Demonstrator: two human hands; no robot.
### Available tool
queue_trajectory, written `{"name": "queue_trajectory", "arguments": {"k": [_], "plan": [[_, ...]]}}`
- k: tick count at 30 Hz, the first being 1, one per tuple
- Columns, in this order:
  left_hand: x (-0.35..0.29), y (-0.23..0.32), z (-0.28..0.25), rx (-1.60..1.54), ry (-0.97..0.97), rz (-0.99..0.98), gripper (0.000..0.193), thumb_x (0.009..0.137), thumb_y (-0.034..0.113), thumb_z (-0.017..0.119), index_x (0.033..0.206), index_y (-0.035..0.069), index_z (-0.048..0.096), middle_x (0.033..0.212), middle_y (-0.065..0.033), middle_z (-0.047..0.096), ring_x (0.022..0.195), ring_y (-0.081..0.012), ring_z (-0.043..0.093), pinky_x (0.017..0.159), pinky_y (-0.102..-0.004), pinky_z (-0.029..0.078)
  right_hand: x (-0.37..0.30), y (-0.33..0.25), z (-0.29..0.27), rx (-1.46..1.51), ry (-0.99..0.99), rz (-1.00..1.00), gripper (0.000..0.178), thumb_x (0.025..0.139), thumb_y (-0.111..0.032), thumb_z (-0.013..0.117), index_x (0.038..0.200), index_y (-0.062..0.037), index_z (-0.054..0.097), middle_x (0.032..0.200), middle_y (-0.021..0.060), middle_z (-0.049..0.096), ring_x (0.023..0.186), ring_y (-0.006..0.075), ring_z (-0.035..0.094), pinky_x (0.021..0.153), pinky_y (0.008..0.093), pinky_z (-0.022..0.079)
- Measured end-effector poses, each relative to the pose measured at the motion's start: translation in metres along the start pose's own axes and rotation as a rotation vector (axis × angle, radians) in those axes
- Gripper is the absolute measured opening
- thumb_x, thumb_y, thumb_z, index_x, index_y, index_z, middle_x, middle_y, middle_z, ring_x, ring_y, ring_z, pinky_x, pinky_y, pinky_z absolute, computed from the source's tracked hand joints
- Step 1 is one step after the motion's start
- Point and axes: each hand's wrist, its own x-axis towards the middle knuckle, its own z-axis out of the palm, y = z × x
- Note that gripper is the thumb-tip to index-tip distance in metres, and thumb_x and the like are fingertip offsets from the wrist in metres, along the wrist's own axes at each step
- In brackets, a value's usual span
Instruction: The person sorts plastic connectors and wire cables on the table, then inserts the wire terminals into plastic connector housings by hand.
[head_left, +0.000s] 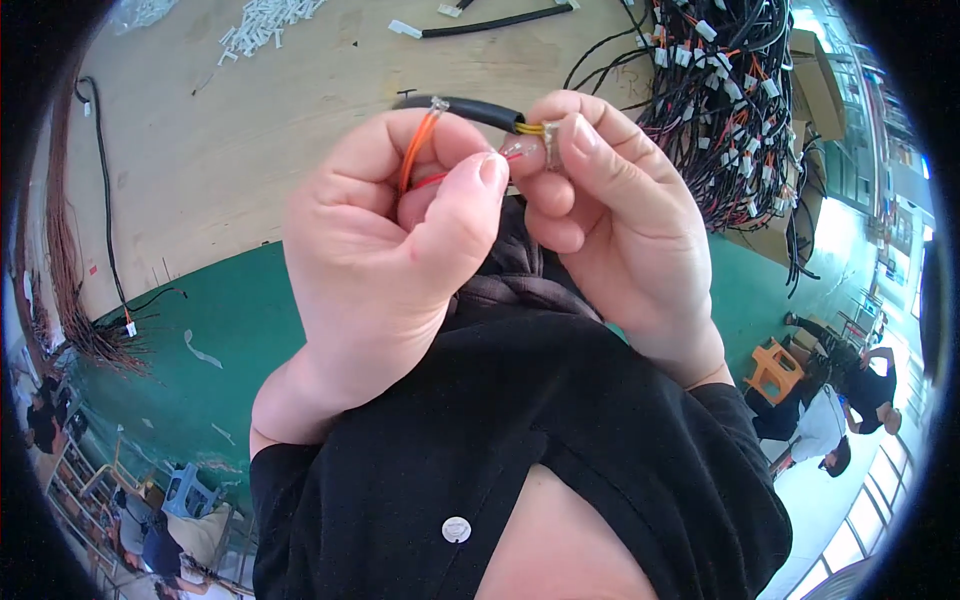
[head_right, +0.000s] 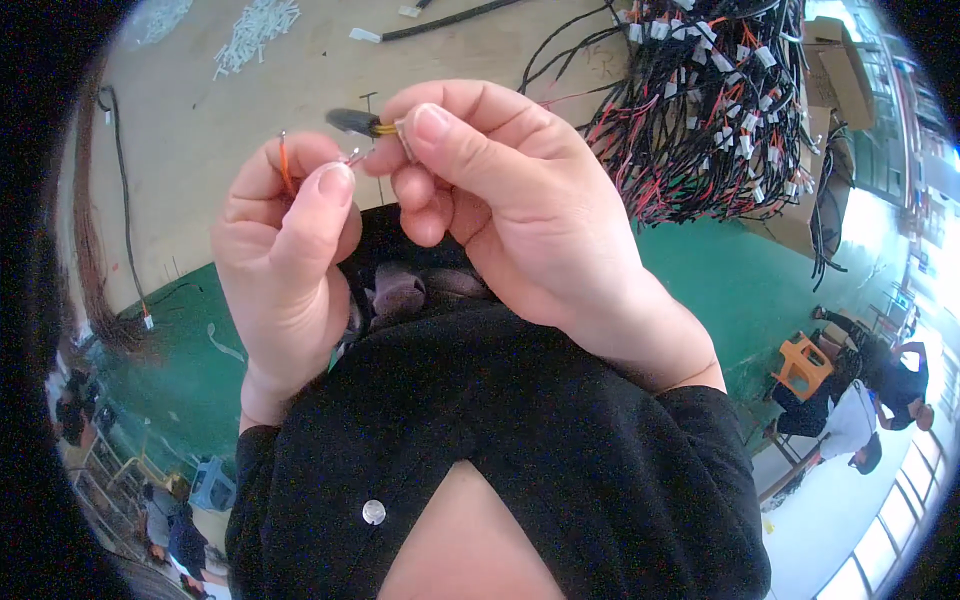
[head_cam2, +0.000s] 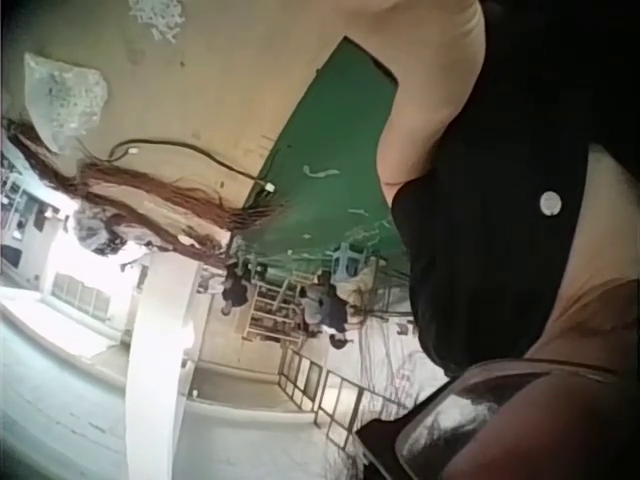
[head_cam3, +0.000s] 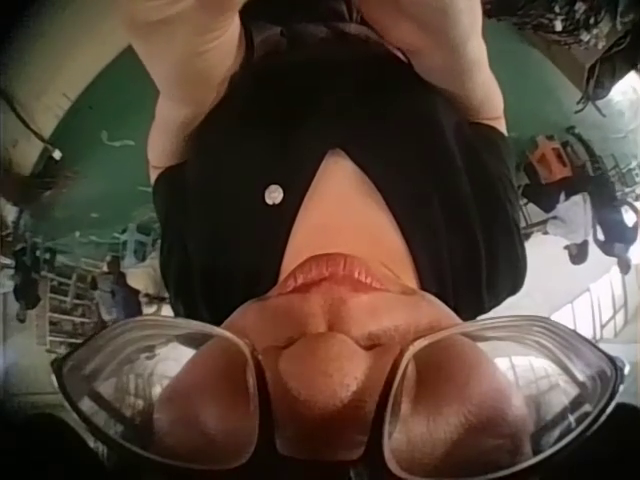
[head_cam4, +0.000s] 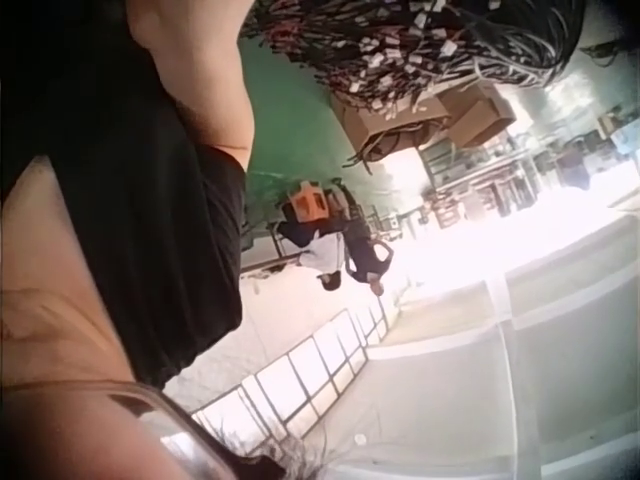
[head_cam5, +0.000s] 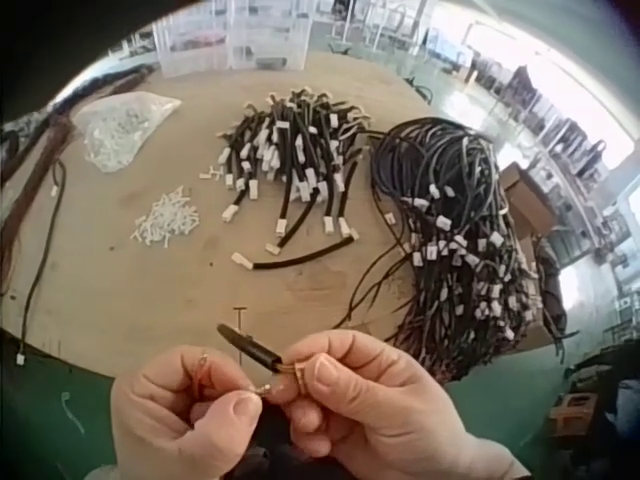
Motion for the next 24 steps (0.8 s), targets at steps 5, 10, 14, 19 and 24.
{"name": "queue_trajectory", "arguments": {"k": [5, 10, 14, 19, 24], "plan": [[0.002, -0.007, -0.004, 0.067, -0.031, 0.120, 0.005, 0.075, 0.003, 0.054, 0.080, 0.001, 0.053, 0.065, 0.0033, 0.047, 0.051, -0.0005, 0.035, 0.045, -0.0134, 0.025, -0.001, -0.002, 0.003, -0.004, -0.015, 0.041, 0.020, 0.085, -0.015, 0.044, 0.098, -0.0004, 0.049, 0.063, 0.0042, 0.046, 0.051, 0.0074, 0.039, 0.044, 0.0166, 0.034], [0.000, -0.009, -0.002, 0.068, -0.023, 0.162, 0.004, 0.076, 0.002, 0.053, 0.080, 0.000, 0.053, 0.072, 0.0010, 0.051, 0.057, -0.0009, 0.039, 0.051, -0.0135, 0.030, -0.002, -0.001, 0.007, -0.031, 0.012, 0.023, 0.021, 0.086, -0.017, 0.043, 0.098, -0.0003, 0.049, 0.059, 0.0035, 0.044, 0.050, 0.0075, 0.038, 0.043, 0.0166, 0.034], [0.000, -0.009, -0.001, 0.027, -0.048, 0.186, 0.004, 0.076, 0.002, 0.052, 0.080, 0.000, 0.054, 0.071, 0.0019, 0.051, 0.057, -0.0007, 0.038, 0.052, -0.0138, 0.031, -0.001, -0.001, 0.007, -0.038, 0.015, 0.039, 0.021, 0.086, -0.017, 0.042, 0.098, -0.0002, 0.049, 0.058, 0.0033, 0.043, 0.048, 0.0074, 0.037, 0.043, 0.0165, 0.033], [0.000, -0.007, -0.001, 0.094, -0.034, 0.193, 0.004, 0.076, 0.001, 0.053, 0.079, 0.000, 0.054, 0.067, 0.0046, 0.047, 0.057, -0.0001, 0.036, 0.051, -0.0131, 0.029, -0.001, -0.001, 0.008, -0.020, 0.011, 0.056, 0.021, 0.086, -0.016, 0.042, 0.098, -0.0003, 0.049, 0.057, 0.0026, 0.042, 0.047, 0.0071, 0.035, 0.042, 0.0163, 0.032], [0.002, -0.010, -0.003, 0.206, 0.012, 0.249, 0.004, 0.075, 0.000, 0.054, 0.079, 0.000, 0.053, 0.066, 0.0055, 0.046, 0.056, 0.0002, 0.035, 0.049, -0.0127, 0.027, -0.001, 0.000, 0.008, -0.053, 0.008, 0.015, 0.021, 0.086, -0.016, 0.043, 0.098, -0.0002, 0.050, 0.056, 0.0023, 0.042, 0.046, 0.0069, 0.035, 0.041, 0.0166, 0.031]]}}
